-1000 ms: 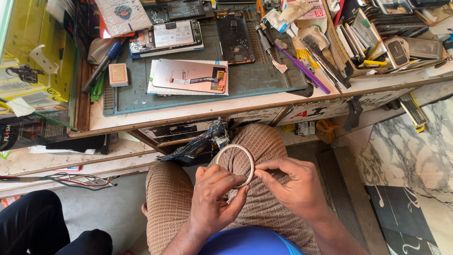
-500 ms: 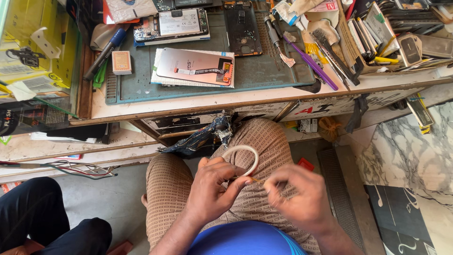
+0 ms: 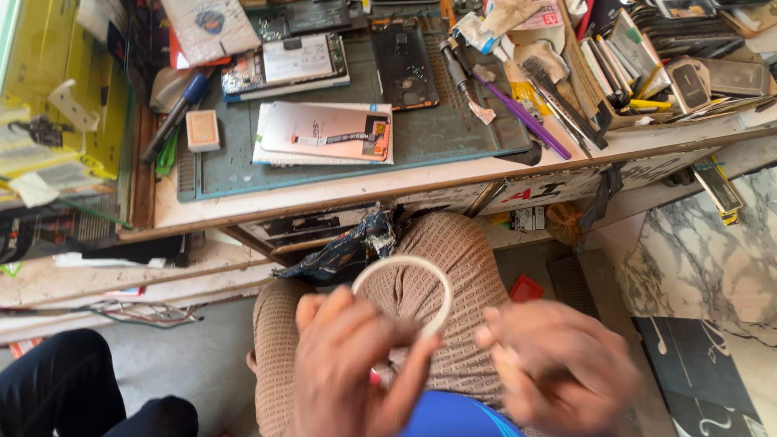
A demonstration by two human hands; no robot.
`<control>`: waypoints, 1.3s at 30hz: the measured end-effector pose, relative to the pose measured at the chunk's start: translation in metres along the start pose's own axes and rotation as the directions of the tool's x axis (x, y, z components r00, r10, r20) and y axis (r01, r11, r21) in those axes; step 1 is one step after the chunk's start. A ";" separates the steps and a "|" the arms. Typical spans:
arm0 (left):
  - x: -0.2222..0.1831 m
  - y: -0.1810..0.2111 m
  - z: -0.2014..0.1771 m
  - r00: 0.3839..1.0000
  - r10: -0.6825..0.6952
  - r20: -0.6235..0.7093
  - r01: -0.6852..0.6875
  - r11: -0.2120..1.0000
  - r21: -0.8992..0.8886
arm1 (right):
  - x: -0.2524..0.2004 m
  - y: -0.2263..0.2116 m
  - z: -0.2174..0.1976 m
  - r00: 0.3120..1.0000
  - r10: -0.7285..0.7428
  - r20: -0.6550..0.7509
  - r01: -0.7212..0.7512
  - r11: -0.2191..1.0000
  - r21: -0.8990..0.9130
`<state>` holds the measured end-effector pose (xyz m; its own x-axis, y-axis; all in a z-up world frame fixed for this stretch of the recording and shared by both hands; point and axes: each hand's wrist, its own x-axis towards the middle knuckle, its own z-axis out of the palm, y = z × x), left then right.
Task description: The person is repairing a smartphone while sitting on the floor. They handle the phone's internal components, including the battery and motherboard, and use a small tool to manipulate parts. They also handle a new screen assembly, peeling off protective films and preparing it for installation.
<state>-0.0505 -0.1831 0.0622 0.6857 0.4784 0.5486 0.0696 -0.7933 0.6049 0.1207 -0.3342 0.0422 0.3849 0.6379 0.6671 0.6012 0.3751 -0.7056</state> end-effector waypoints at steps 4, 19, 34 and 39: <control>-0.002 0.010 -0.012 0.992 0.124 0.018 -0.124 0.992 0.035 | 0.004 -0.018 -0.011 0.999 0.015 -0.045 -0.013 0.999 0.031; -0.003 0.014 -0.013 0.982 0.184 0.031 -0.186 0.978 0.098 | 0.012 -0.044 -0.033 0.988 0.099 0.115 -0.091 0.993 -0.080; 0.008 0.015 -0.021 0.986 0.085 0.140 -0.095 0.993 0.066 | 0.022 -0.050 -0.035 0.976 0.146 0.163 -0.134 0.988 -0.079; 0.014 0.019 -0.014 0.993 -0.019 0.114 0.015 0.999 0.038 | 0.016 -0.044 -0.030 0.984 0.137 0.117 -0.125 0.986 -0.106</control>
<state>-0.0499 -0.1864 0.0898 0.7626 0.4471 0.4674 0.1068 -0.7998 0.5907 0.1212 -0.3604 0.0910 0.3790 0.7574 0.5317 0.6196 0.2190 -0.7537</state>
